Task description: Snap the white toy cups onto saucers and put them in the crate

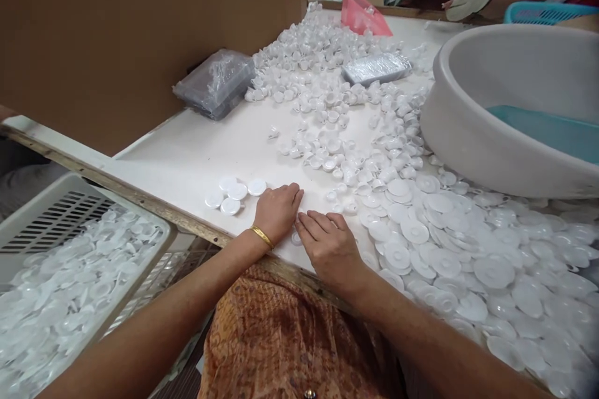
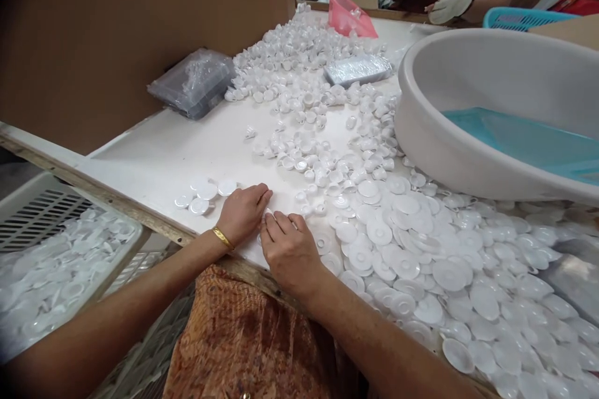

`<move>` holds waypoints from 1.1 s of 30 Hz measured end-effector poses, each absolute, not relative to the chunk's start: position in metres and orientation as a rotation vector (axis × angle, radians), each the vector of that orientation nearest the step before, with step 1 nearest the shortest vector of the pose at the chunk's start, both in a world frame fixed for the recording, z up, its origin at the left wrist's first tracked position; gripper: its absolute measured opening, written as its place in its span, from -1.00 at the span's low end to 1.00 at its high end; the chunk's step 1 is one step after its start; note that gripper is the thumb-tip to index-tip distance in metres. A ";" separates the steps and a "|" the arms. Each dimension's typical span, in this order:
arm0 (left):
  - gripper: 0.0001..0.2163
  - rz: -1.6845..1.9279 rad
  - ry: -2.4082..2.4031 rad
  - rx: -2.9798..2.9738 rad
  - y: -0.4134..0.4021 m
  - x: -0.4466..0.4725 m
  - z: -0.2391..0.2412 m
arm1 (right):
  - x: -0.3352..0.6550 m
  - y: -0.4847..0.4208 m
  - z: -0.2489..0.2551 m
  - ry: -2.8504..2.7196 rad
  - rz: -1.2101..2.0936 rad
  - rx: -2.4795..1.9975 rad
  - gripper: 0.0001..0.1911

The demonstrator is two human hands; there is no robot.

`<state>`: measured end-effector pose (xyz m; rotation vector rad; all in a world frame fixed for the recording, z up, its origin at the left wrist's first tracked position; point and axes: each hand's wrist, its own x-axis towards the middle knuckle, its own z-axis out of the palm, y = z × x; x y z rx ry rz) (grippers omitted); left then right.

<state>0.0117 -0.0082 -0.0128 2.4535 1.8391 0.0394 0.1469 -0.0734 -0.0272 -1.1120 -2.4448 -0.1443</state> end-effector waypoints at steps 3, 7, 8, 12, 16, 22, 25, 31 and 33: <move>-0.77 0.014 1.818 2.579 -0.008 0.013 -0.017 | 0.144 -0.074 -0.025 -2.454 -0.155 -1.112 -0.71; -0.77 0.013 1.809 2.587 -0.007 0.013 -0.021 | 0.144 -0.074 -0.023 -2.442 -0.141 -1.126 -0.71; -0.77 0.020 1.804 2.586 -0.007 0.012 -0.021 | 0.144 -0.074 -0.023 -2.444 -0.127 -1.127 -0.71; -0.77 0.075 1.792 2.578 -0.005 0.011 -0.023 | 0.143 -0.073 -0.026 -2.434 -0.065 -1.125 -0.70; -0.75 0.113 1.810 2.566 -0.006 0.013 -0.021 | 0.140 -0.071 -0.026 -2.396 -0.018 -1.127 -0.71; -0.69 0.134 2.087 2.513 0.004 -0.006 -0.012 | 0.187 -0.070 -0.001 -2.066 0.342 -1.329 -0.73; -0.66 0.122 2.283 2.375 0.016 -0.031 -0.010 | 0.220 -0.082 0.005 -2.053 0.373 -1.502 -0.80; -0.67 0.074 2.262 2.363 0.029 -0.055 -0.007 | 0.227 -0.100 -0.014 -2.381 0.074 -1.680 -0.84; -0.63 0.063 2.235 2.412 0.028 -0.055 -0.005 | 0.223 -0.099 -0.014 -2.379 0.022 -1.691 -0.89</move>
